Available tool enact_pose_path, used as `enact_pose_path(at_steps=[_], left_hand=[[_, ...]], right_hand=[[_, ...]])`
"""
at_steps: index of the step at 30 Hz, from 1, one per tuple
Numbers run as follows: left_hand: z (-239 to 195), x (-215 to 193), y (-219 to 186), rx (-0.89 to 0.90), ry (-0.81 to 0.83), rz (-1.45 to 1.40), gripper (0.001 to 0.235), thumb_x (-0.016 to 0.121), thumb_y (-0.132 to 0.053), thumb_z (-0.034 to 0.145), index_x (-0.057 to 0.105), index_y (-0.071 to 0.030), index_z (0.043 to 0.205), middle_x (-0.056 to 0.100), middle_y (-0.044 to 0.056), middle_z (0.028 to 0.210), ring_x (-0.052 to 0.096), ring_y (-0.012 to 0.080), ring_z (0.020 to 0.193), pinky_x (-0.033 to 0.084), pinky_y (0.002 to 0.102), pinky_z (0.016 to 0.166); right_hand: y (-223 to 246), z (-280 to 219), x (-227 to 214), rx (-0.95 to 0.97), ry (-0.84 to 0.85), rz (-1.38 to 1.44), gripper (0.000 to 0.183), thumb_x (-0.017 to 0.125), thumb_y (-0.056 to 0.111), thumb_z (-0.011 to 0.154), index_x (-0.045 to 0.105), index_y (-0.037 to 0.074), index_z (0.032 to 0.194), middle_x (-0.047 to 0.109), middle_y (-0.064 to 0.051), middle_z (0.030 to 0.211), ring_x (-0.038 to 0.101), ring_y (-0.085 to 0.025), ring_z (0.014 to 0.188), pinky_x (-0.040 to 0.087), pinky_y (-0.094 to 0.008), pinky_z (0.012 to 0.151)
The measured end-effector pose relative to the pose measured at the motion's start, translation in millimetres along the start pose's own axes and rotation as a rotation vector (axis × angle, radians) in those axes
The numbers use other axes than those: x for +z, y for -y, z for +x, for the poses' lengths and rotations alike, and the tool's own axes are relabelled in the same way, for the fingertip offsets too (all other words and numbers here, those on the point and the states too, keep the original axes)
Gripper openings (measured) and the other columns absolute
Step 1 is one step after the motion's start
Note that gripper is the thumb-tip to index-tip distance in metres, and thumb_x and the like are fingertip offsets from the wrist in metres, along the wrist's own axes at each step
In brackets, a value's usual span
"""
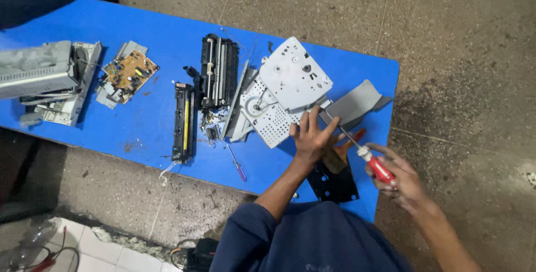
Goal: The person disassembles a white electronic device on a blue table using a screwdriver. They remove screws, separate casing parts, and place components on the table.
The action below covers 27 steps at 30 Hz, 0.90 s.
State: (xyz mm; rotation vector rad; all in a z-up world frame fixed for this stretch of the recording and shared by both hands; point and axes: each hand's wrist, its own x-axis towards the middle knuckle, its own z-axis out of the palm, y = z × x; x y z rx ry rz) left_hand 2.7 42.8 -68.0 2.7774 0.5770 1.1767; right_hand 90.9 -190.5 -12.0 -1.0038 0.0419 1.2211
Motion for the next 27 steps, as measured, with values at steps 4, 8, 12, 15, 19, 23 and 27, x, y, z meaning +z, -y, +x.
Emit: enact_pose_path(at_steps=[4,8,12,15,19,23,27], left_hand=[[4.7,2.4,3.2,0.030,-0.005,0.048,0.050,0.082,-0.058,0.077,0.070,-0.036,0.120,0.062,0.006,0.134,0.053,0.0230,0.120,0.025,0.046,0.097],[2.3,-1.0,7.0,0.033,0.005,0.068,0.051,0.083,-0.056,0.078,0.071,-0.035,0.123,0.062,0.007,0.138,0.052,0.0227,0.123,0.025,0.044,0.100],[5.3,-2.0,5.4,0.028,-0.017,0.057,0.048,0.083,-0.056,0.079,0.072,-0.035,0.121,0.062,0.006,0.137,0.051,0.0227,0.122,0.025,0.043,0.098],[-2.6,-4.3,-2.7,0.012,0.006,0.000,0.047,0.082,-0.056,0.078,0.073,-0.034,0.118,0.061,0.008,0.134,0.053,0.0238,0.121,0.025,0.044,0.096],[8.4,2.9,5.2,0.029,-0.023,-0.035,0.044,0.081,-0.057,0.078,0.073,-0.034,0.115,0.062,0.009,0.134,0.054,0.0249,0.119,0.026,0.045,0.094],[0.2,-0.7,6.7,0.022,0.012,0.012,0.039,0.081,-0.052,0.081,0.075,-0.035,0.116,0.062,0.007,0.134,0.054,0.0242,0.120,0.026,0.044,0.095],[5.8,1.3,5.1,0.005,-0.027,0.109,0.029,0.081,-0.047,0.084,0.074,-0.038,0.111,0.063,0.002,0.134,0.055,0.0201,0.120,0.025,0.043,0.099]], right_hand=[[1.2,7.7,-2.6,-0.138,-0.113,-0.262,0.049,0.063,0.022,0.095,0.054,0.012,0.142,0.066,-0.009,0.108,0.051,-0.006,0.047,0.033,-0.017,0.033],[-9.0,-5.4,10.2,-0.797,-0.270,-1.276,0.043,0.067,0.026,0.093,0.061,0.015,0.134,0.063,-0.007,0.122,0.063,-0.012,0.068,0.046,-0.021,0.050],[-10.9,0.0,15.4,-1.027,-0.287,-1.576,0.035,0.069,0.024,0.099,0.065,0.014,0.133,0.065,-0.003,0.120,0.071,-0.012,0.079,0.054,-0.023,0.063],[-16.0,-4.6,5.2,-0.787,-0.272,-1.266,0.034,0.069,0.022,0.101,0.065,0.013,0.134,0.067,-0.003,0.118,0.071,-0.012,0.079,0.054,-0.024,0.065],[1.7,9.0,-2.0,-0.018,-0.007,-0.100,0.035,0.069,0.021,0.099,0.065,0.013,0.134,0.067,-0.004,0.118,0.071,-0.012,0.078,0.055,-0.024,0.065],[2.1,0.1,10.5,-0.107,-0.045,-0.333,0.037,0.069,0.021,0.098,0.064,0.013,0.134,0.067,-0.005,0.118,0.071,-0.013,0.078,0.055,-0.025,0.064],[-2.5,-7.5,32.2,-0.985,-0.229,-1.577,0.038,0.070,0.020,0.097,0.064,0.013,0.134,0.067,-0.006,0.117,0.070,-0.013,0.077,0.055,-0.026,0.064]])
